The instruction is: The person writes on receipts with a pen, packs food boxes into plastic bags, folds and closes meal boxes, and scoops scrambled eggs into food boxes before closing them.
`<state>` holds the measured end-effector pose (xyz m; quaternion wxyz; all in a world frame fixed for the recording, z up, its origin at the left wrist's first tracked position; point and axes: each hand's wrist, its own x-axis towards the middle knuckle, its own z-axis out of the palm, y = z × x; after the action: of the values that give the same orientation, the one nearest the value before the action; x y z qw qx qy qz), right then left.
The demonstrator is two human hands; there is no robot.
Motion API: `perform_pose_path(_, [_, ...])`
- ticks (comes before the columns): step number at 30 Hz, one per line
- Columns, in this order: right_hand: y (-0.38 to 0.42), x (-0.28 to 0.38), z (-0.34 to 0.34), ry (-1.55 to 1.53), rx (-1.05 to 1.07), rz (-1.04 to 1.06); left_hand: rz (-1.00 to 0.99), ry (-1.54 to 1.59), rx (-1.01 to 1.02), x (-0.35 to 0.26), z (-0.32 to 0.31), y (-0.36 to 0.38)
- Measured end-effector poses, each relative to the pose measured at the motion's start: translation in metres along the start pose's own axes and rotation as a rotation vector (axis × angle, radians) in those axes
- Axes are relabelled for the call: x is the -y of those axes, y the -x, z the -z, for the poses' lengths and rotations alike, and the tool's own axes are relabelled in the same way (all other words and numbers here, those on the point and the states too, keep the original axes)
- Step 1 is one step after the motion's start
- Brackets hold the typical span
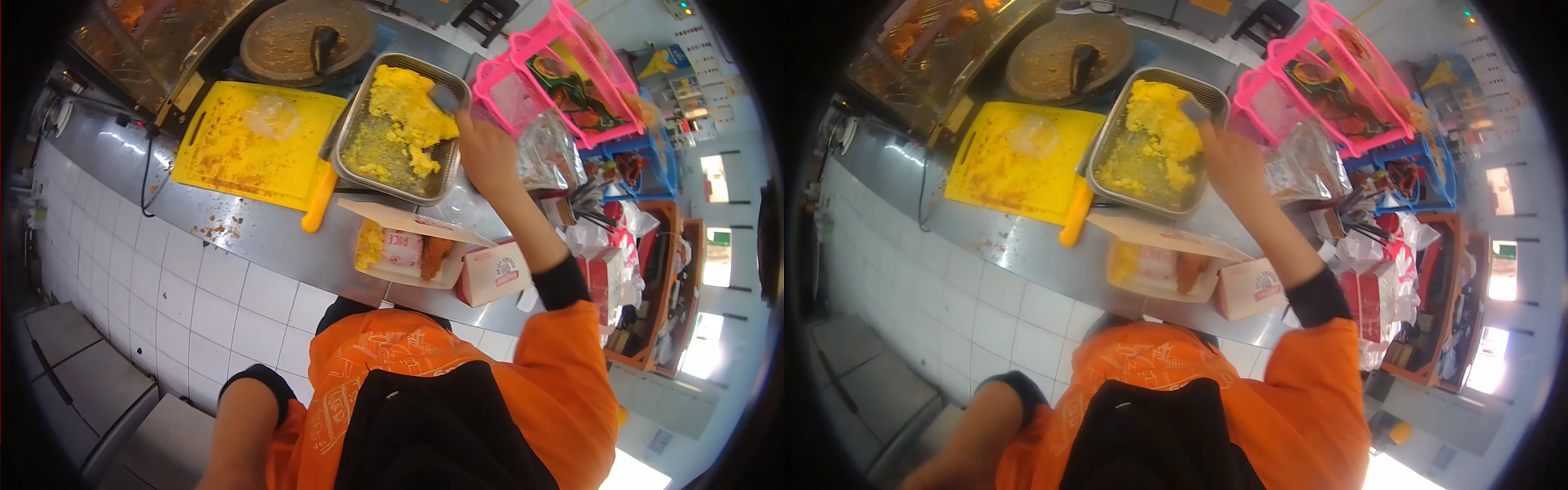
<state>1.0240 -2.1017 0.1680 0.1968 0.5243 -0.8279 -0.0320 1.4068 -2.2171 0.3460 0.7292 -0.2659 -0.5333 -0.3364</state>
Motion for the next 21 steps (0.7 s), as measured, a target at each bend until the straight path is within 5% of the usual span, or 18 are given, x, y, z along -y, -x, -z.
perform_pose_path(2, [0.025, 0.003, 0.006, -0.044, -0.051, 0.267, 0.012, -0.040, -0.159, 0.018, 0.019, 0.028])
perform_pose_path(3, [0.031, 0.004, 0.003, -0.020, -0.013, 0.310, 0.166, -0.485, -0.024, 0.032, 0.017, 0.046])
perform_pose_path(7, [0.054, 0.020, -0.015, -0.083, 0.176, 0.347, 1.290, -0.881, 0.194, 0.086, 0.010, 0.160])
perform_pose_path(8, [0.053, 0.023, -0.017, -0.133, 0.222, 0.335, 1.612, -0.378, -0.115, 0.090, 0.008, 0.195])
perform_pose_path(11, [0.060, 0.035, -0.010, -0.377, 0.258, 0.142, 1.722, -0.323, 0.079, 0.075, 0.013, 0.289])
perform_pose_path(14, [0.054, 0.046, -0.019, -0.552, 0.202, 0.109, 1.985, -0.082, -0.045, 0.060, 0.001, 0.284])
perform_pose_path(17, [0.039, 0.048, -0.040, -0.754, 0.118, 0.033, 1.931, -0.065, 0.015, 0.059, 0.005, 0.288])
perform_pose_path(20, [0.027, 0.038, -0.058, -1.035, 0.377, -0.228, 1.828, -0.079, 0.012, 0.064, 0.008, 0.291])
perform_pose_path(21, [0.030, 0.033, -0.065, -1.168, 0.348, -0.294, 1.622, -0.324, 0.252, 0.070, 0.005, 0.278])
